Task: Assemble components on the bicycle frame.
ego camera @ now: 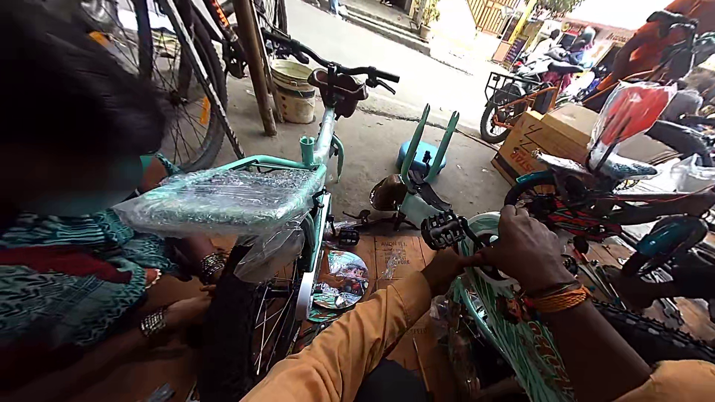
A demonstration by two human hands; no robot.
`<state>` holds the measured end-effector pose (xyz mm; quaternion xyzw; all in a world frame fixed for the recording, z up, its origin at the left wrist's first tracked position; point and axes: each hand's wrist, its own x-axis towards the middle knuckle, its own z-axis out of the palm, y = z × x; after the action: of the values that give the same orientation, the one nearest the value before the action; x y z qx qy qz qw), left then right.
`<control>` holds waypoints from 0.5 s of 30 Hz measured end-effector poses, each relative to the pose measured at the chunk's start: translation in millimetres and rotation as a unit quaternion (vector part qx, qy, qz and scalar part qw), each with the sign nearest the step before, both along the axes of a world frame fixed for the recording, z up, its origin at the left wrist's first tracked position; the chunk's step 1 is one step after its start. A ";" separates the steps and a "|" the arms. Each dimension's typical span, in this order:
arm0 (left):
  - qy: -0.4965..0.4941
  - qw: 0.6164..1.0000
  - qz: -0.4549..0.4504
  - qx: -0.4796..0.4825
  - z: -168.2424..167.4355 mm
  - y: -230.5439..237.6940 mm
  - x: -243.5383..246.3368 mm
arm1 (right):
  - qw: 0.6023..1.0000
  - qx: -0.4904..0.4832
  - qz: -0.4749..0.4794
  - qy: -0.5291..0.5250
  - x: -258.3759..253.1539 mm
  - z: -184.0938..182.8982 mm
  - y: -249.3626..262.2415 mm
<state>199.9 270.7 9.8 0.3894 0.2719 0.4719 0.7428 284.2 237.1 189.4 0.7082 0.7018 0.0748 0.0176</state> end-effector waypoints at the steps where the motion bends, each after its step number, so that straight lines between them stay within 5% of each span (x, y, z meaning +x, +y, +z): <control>1: 0.014 1.000 -0.007 0.004 1.5 2.7 -1.3 | 1.000 -0.011 0.011 0.017 4.5 3.5 2.7; 4: 0.052 0.998 -0.023 0.007 8.9 -4.5 -8.2 | 0.990 -0.021 0.075 0.121 23.6 18.2 1.5; 9: 0.130 0.991 -0.004 -0.019 -17.5 -33.8 -35.4 | 0.905 0.226 0.179 0.314 57.2 28.1 -124.3; 12: 0.224 0.974 0.014 -0.015 -41.9 -51.9 -56.5 | 0.837 0.381 0.158 0.360 99.3 -24.3 -226.5; 15: 0.290 0.948 0.048 0.124 -41.9 -68.7 -62.1 | 0.807 0.500 -0.026 0.312 116.4 -101.3 -294.6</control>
<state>137.8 202.0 -32.1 0.5851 0.4331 0.4039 0.5540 400.6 -57.5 88.2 0.6217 0.5162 0.1900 -0.5575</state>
